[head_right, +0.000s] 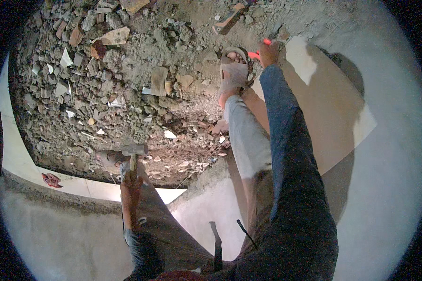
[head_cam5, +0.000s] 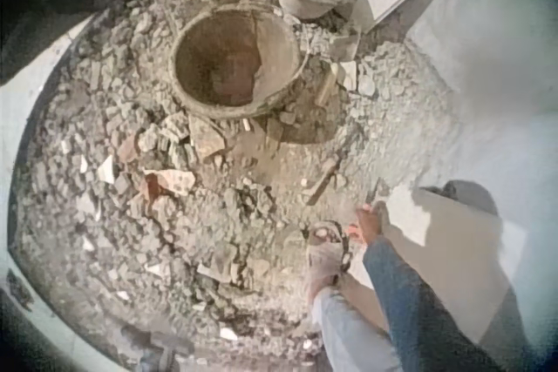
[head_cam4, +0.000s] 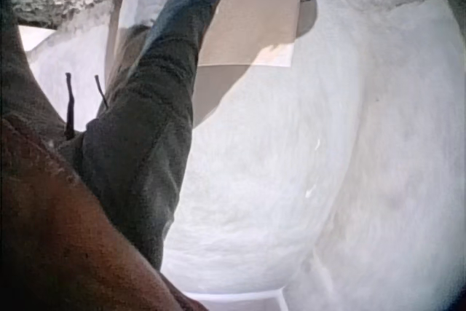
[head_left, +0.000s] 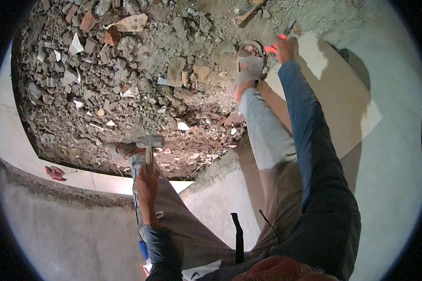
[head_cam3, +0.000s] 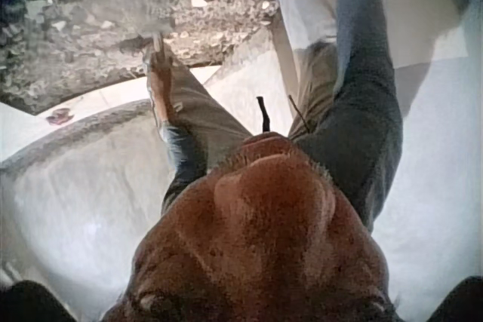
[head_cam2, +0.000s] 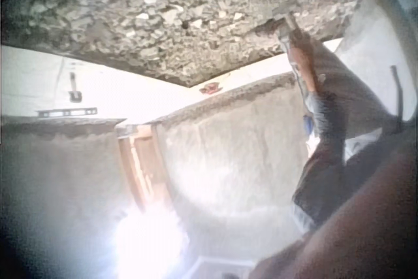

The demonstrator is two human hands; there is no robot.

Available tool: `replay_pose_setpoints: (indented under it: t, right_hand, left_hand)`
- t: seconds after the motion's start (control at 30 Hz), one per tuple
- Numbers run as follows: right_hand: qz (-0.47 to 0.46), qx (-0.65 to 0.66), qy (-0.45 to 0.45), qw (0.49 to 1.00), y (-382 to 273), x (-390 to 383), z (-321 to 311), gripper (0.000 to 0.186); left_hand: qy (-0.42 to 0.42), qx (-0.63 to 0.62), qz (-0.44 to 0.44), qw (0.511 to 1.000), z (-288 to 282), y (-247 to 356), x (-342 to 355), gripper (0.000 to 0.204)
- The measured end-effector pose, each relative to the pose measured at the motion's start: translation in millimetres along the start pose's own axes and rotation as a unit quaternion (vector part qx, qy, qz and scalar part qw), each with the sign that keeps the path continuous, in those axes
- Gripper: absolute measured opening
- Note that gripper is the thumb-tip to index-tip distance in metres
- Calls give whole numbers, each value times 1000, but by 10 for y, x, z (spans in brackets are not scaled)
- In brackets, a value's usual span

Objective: The person prepares the substrate by breaking up debris with a hammer and trowel, then measures the layout with a tape measure before applying mortar for new tiles.

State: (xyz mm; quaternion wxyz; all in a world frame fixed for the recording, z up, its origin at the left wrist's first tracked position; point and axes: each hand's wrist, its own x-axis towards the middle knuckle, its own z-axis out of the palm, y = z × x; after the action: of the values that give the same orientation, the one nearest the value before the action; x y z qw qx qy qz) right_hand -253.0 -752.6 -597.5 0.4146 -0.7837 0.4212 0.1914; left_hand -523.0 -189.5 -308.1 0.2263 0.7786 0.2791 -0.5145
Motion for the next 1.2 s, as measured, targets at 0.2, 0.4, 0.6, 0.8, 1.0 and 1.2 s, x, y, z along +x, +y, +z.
replay_pose_setpoints:
  t: [0.2, 0.4, 0.6, 0.8, 1.0, 1.2]
  right_hand:
    - [-63, 225, -81, 969, -1014, -147, 451, 31]
    - [-52, 109, -212, 970, -1384, 97, 539, 35]
    - [-47, 20, -157, 986, -1238, 71, 790, 33]
    - [37, 150, -212, 965, -908, -243, 709, 22]
    - [32, 25, -230, 972, -884, -1933, 837, 39]
    - [-109, -117, -332, 930, -966, -2891, 1322, 42]
  left_hand:
    - [-19, -10, 49, 999, -17, -41, 158, 31]
    - [-39, -60, -29, 997, -268, 308, 27, 37]
    - [-38, -52, -33, 997, -370, 166, -123, 34]
    - [30, -70, 3, 997, -233, -131, -81, 31]
    - [19, -291, 21, 956, -359, 2, -236, 33]
    - [71, -216, 19, 974, -352, -182, -449, 24]
